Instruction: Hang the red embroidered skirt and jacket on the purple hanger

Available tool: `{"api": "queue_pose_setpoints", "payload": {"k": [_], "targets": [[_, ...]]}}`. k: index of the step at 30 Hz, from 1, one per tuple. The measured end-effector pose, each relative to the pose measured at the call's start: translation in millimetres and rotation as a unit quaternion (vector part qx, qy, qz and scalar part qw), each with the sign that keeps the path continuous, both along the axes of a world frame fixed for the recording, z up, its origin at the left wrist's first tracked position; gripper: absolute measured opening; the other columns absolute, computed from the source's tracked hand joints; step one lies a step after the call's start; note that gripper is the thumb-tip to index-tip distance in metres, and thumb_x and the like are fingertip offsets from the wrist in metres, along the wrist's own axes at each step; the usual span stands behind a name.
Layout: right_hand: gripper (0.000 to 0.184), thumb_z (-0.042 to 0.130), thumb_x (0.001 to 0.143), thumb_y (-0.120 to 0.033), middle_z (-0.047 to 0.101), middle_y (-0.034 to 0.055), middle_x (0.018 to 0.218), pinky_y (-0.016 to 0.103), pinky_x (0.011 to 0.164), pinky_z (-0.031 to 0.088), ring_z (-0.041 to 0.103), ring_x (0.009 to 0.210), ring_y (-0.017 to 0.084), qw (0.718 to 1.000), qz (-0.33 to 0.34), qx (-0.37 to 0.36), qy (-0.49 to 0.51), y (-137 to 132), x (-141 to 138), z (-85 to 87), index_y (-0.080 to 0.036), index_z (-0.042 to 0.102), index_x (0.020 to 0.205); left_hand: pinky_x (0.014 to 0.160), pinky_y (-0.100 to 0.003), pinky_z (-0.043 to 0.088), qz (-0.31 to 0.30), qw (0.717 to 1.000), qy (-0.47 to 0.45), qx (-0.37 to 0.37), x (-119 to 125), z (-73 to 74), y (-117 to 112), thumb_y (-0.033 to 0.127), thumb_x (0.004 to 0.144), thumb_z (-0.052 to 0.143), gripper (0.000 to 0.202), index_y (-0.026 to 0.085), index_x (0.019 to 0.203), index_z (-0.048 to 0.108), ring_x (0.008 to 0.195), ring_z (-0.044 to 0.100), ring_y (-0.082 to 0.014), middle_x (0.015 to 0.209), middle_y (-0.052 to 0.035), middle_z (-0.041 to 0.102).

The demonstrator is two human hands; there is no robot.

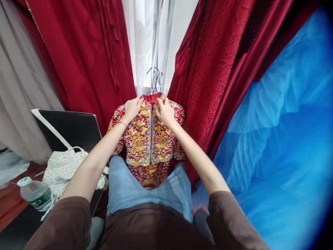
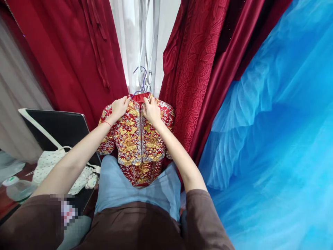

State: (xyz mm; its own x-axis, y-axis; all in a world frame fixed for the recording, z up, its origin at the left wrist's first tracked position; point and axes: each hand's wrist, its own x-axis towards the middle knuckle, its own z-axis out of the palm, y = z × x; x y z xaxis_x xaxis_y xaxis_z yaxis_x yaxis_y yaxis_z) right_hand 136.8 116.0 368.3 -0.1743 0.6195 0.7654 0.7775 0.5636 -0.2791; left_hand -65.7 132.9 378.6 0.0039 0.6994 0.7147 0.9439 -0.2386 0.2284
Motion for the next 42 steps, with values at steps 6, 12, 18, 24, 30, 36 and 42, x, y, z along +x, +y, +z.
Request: {"api": "queue_pose_setpoints", "payload": {"k": [6, 12, 18, 24, 30, 36, 42], "targets": [[0.036, 0.071, 0.083, -0.042, 0.052, 0.0207, 0.138, 0.062, 0.104, 0.032, 0.035, 0.135, 0.043, 0.978, 0.001, 0.013, -0.207, 43, 47, 49.0, -0.017, 0.063, 0.108, 0.085, -0.033, 0.038, -0.07, 0.997, 0.019, 0.025, 4, 18.7, 11, 0.045, 0.104, 0.029, 0.047, 0.018, 0.1, 0.067, 0.096, 0.065, -0.0266, 0.101, -0.0121, 0.073], [0.022, 0.065, 0.087, -0.04, 0.063, 0.0016, 0.078, 0.035, 0.084, 0.044, 0.053, 0.077, 0.017, 0.984, 0.114, -0.099, -0.097, 46, 66, 60.4, -0.019, 0.061, 0.081, 0.087, -0.035, 0.041, -0.098, 0.995, -0.026, -0.024, 4, 41.3, 21, 0.053, 0.102, 0.03, 0.052, 0.018, 0.106, 0.069, 0.099, 0.066, -0.0292, 0.104, -0.012, 0.073], [0.067, 0.078, 0.072, -0.055, 0.068, 0.0038, 0.085, 0.035, 0.076, 0.049, 0.06, 0.076, 0.02, 0.977, 0.095, -0.185, 0.05, 38, 101, 33.9, -0.018, 0.055, 0.122, 0.088, -0.032, 0.044, -0.125, 0.976, -0.061, -0.165, -63, 25.8, 32, 0.069, 0.083, 0.059, 0.062, 0.018, 0.119, 0.062, 0.104, 0.062, -0.0261, 0.121, -0.0125, 0.068], [0.066, 0.086, 0.062, -0.055, 0.069, 0.0132, 0.1, 0.043, 0.085, 0.051, 0.065, 0.092, 0.029, 0.975, 0.0, -0.218, -0.051, 36, 125, 0.1, -0.016, 0.059, 0.107, 0.081, -0.032, 0.045, -0.121, 0.979, 0.001, -0.161, -97, 2.0, 36, 0.058, 0.061, 0.083, 0.07, 0.014, 0.11, 0.06, 0.091, 0.061, -0.0254, 0.106, -0.0118, 0.065], [0.063, 0.076, 0.071, -0.064, 0.068, 0.0159, 0.095, 0.041, 0.08, 0.051, 0.064, 0.087, 0.031, 0.985, -0.054, -0.163, -0.015, 31, 123, -16.5, -0.016, 0.056, 0.107, 0.071, -0.028, 0.04, -0.134, 0.983, -0.051, -0.112, -93, -6.7, 28, 0.053, 0.075, 0.073, 0.041, 0.019, 0.091, 0.057, 0.076, 0.054, -0.0184, 0.083, -0.0032, 0.062], [0.051, 0.058, 0.082, -0.069, 0.067, 0.0087, 0.088, 0.035, 0.08, 0.047, 0.061, 0.083, 0.025, 0.996, 0.009, -0.071, 0.05, 34, 118, -26.9, -0.02, 0.057, 0.095, 0.06, -0.027, 0.028, -0.17, 0.976, -0.091, -0.097, -102, 8.2, 18, 0.065, 0.072, 0.067, 0.05, 0.019, 0.061, 0.053, 0.059, 0.039, -0.0118, 0.057, 0.0032, 0.046], [0.052, 0.057, 0.082, -0.071, 0.057, 0.0006, 0.064, 0.029, 0.066, 0.038, 0.051, 0.064, 0.016, 0.995, 0.016, -0.074, 0.07, 34, 120, -19.4, -0.022, 0.047, 0.066, 0.056, -0.027, 0.023, -0.174, 0.969, -0.102, -0.145, -111, 19.6, 10, 0.065, 0.069, 0.069, 0.049, 0.019, 0.061, 0.056, 0.055, 0.035, -0.0105, 0.056, 0.0038, 0.043]]}}
